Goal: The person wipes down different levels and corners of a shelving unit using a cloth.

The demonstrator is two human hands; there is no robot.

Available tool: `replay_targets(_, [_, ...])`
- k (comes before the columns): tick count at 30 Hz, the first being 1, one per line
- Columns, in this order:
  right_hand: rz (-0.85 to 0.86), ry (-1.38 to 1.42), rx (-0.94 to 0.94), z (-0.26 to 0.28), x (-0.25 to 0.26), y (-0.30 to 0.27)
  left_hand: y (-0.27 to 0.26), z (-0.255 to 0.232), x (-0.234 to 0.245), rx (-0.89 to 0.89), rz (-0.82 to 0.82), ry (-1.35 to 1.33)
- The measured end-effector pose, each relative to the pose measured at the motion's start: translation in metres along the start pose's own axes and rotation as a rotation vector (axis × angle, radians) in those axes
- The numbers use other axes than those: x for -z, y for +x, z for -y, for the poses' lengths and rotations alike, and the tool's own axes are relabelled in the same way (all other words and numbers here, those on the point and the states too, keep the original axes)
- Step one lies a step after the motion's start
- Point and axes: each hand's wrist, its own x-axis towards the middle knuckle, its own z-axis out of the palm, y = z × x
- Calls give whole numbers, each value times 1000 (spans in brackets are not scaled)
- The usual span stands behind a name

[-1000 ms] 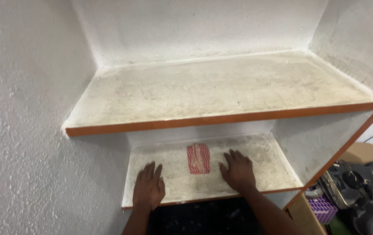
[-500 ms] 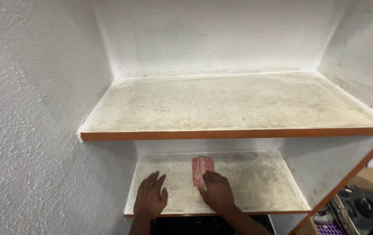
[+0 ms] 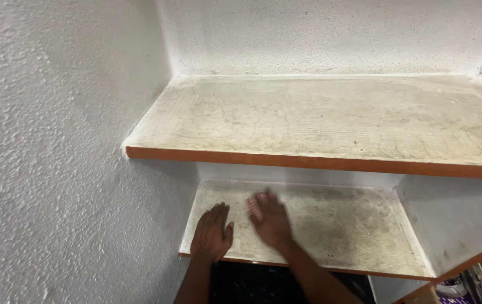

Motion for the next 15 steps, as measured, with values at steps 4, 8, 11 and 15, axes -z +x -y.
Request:
replay_targets(4, [-93,19,188,48,-38,-20,-2,5,-3,-44,-127,-96])
replay_targets(8, [-127,36,296,49,-24,-42,-1,7,-4,-19,-184,-198])
replay_targets(11, [-135,69,287,41,-5,-72,1,11,-9,-74,-204,-108])
replay_targets(15, [-177,44,231,5,16,-102,3,9,-7,-77,-176,-55])
